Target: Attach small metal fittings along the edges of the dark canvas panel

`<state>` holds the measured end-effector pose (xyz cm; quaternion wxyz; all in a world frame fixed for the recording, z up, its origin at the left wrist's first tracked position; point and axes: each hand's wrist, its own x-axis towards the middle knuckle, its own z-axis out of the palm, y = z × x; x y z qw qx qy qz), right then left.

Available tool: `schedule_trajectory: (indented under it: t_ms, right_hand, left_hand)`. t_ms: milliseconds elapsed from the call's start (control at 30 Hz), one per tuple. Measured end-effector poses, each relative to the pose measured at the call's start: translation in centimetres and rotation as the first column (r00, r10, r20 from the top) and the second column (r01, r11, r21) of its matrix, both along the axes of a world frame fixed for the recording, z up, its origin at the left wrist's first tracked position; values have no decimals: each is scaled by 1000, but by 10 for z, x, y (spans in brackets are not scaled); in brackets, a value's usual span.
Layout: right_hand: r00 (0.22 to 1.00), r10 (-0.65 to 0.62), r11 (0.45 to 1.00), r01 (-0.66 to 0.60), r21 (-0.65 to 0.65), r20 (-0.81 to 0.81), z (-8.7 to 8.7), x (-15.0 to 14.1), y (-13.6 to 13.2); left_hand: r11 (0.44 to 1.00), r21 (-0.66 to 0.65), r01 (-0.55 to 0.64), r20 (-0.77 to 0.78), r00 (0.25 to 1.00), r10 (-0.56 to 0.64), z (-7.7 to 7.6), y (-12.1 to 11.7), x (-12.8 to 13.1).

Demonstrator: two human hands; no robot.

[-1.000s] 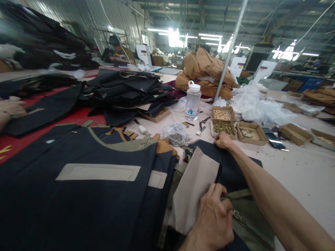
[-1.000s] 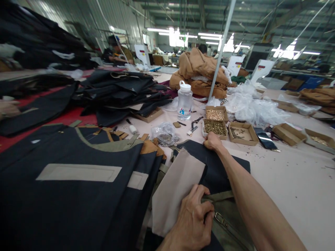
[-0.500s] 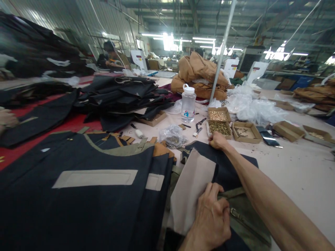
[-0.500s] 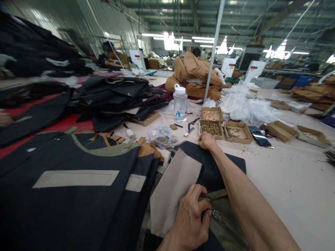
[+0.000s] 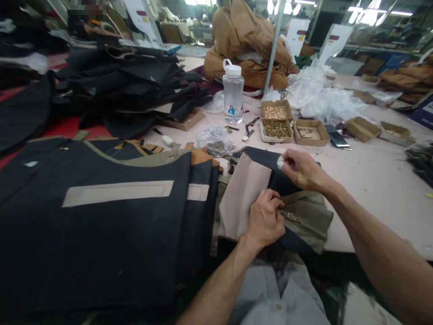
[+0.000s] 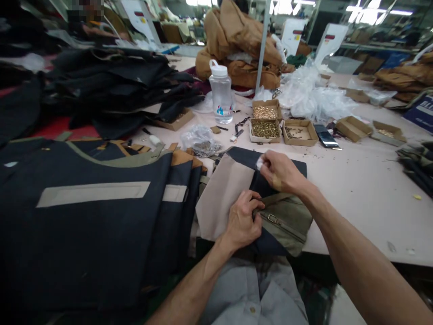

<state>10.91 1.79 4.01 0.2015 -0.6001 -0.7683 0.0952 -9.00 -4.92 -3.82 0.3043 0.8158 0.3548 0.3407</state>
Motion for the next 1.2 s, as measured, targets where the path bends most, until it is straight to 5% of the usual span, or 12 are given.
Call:
schedule_trajectory:
  t_ms: [133,233,400,800,1200]
  right_hand:
    - [995,54,991,-64,-118,-87,-28,8,-100]
    - [998,46,990,-51,-132,-41,-58,8,-128]
    - [995,100,986,-102,-133,-22,-76,-1,-121]
    - [970,-26,953,-48,-298,-241,-61,-5,-113]
    - [941,-172,801,-38,-597,-291,-51,1,-75]
  left_hand:
    - [1000,-6,3,37,999,-3,1,0,0]
    - [1000,-1,-5,50,999,5,2,0,0]
    - [1000,3,-20,47,999,20,1,-1,2]
    - [1000,7,-12,34,999,11,0,-2,2]
    - [1000,-3,-16,46,999,16,1,-2,2]
